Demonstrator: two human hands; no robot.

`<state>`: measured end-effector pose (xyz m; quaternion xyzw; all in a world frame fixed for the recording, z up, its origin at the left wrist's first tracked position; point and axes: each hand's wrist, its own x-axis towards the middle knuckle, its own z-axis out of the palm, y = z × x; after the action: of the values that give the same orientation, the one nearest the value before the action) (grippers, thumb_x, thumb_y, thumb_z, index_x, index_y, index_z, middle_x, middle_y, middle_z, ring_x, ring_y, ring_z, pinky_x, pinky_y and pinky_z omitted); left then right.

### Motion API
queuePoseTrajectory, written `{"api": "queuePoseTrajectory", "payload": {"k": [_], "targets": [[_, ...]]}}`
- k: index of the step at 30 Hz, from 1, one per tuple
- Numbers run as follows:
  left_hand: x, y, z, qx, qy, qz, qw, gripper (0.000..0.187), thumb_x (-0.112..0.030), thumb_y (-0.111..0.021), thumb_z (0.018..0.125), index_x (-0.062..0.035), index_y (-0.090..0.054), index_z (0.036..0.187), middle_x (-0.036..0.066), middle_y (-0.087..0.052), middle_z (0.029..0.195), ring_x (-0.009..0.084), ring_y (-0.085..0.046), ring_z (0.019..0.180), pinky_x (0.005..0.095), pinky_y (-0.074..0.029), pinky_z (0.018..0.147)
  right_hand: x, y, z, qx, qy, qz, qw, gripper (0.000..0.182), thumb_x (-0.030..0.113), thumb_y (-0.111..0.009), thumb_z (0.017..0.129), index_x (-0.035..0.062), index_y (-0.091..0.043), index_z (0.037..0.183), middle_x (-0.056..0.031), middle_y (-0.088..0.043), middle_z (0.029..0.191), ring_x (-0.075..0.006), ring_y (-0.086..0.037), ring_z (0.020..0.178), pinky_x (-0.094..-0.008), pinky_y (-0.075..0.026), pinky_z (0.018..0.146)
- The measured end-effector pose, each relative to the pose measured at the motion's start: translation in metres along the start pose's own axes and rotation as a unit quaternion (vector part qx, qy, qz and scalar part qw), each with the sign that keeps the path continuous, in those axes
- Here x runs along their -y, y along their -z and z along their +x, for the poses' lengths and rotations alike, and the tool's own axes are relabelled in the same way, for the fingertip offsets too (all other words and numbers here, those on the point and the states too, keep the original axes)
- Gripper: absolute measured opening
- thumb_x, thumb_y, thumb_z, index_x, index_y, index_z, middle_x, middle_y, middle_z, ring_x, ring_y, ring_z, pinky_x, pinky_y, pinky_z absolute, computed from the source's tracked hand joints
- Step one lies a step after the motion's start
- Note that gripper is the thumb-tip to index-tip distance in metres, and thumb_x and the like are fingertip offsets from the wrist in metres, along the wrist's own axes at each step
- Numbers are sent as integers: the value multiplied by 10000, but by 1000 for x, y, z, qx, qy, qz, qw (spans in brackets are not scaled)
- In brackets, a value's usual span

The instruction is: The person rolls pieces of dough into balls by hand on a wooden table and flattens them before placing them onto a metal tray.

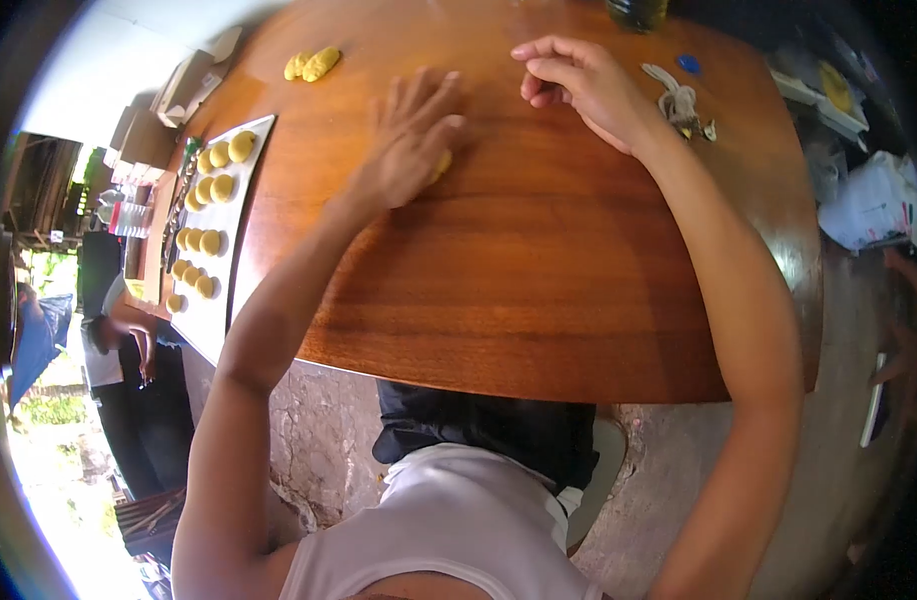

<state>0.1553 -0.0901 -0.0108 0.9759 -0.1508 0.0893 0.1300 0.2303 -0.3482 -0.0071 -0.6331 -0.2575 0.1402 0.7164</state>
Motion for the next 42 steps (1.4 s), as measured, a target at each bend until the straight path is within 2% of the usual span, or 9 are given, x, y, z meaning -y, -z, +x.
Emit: {"api": "queuePoseTrajectory", "payload": {"k": [6, 8, 9, 14, 19, 28, 32, 39, 42], "targets": [[22, 41, -98, 45, 47, -28, 997, 635, -482, -262, 1076, -122, -240, 1599, 236, -173, 1643, 454, -86, 1523, 573, -35, 1222, -3, 5, 2, 17, -12, 2, 1000, 288, 169, -540, 1031, 8, -610, 1260, -36, -622, 947, -107, -596, 903, -263, -492, 824], [9, 47, -119, 62, 37, -23, 997, 646, -471, -276, 1075, -89, -235, 1594, 234, -167, 1645, 446, -85, 1525, 553, -33, 1229, -8, 12, 8, 60, -12, -28, 998, 351, 146, -511, 1035, -59, -530, 1319, -228, -648, 1147, -270, -654, 1053, -384, -524, 921], [1, 49, -126, 72, 27, -23, 997, 658, -461, -290, 1074, -56, -231, 1589, 231, -160, 1647, 438, -84, 1528, 533, -31, 1236, 2, -2, 4, 8, 13, 2, 1000, 205, 51, -527, 1011, -80, -596, 1154, -101, -659, 853, -153, -640, 763, -277, -536, 725], [-56, 41, -131, 139, -126, -21, 982, 875, -624, -374, 1001, -53, -104, 1606, 200, -133, 1660, 393, -49, 1538, 520, -71, 1246, -1, -5, 6, 3, 16, -23, 1000, 211, 62, -532, 1003, -59, -613, 1157, -122, -672, 909, -178, -653, 811, -297, -539, 744], [-107, 24, -79, 121, -248, -15, 961, 831, -620, -447, 970, 17, -399, 1501, 239, -213, 1626, 427, -173, 1512, 563, -148, 1231, 3, -3, 4, 6, -27, -42, 999, 295, 160, -543, 1027, 3, -604, 1268, -39, -619, 947, -110, -594, 906, -260, -487, 818], [-58, -27, 16, -45, -122, -38, 991, 514, -407, -393, 1037, -159, -503, 1473, 247, -339, 1573, 490, -252, 1464, 617, -175, 1194, -1, 5, 4, -35, 5, 63, 997, 279, 127, -537, 1017, -1, -597, 1257, -61, -623, 940, -137, -589, 895, -292, -494, 847], [-24, -4, 5, 0, -71, -24, 997, 521, -370, -349, 1061, -135, -427, 1520, 258, -304, 1585, 539, -231, 1451, 624, -175, 1188, 0, 4, 3, -10, -15, 70, 997, 283, 117, -531, 1019, -10, -580, 1267, -57, -623, 944, -135, -604, 911, -294, -496, 857], [-28, 19, -84, 6, -47, -57, 997, 600, -338, -338, 1071, -4, -252, 1561, 262, -283, 1593, 481, -226, 1477, 543, -150, 1226, -13, -12, -1, -11, 54, -188, 981, 215, 136, -601, 992, -24, -654, 1126, -1, -634, 859, -66, -593, 783, -231, -506, 742], [-40, 23, -117, -1, -25, -33, 999, 642, -321, -378, 1062, 32, -191, 1563, 255, -270, 1602, 427, -207, 1502, 498, -130, 1242, 19, -65, -30, -15, 136, -416, 899, 267, 159, -636, 957, -31, -651, 1145, -174, -675, 1079, -311, -653, 997, -384, -518, 901]]}}
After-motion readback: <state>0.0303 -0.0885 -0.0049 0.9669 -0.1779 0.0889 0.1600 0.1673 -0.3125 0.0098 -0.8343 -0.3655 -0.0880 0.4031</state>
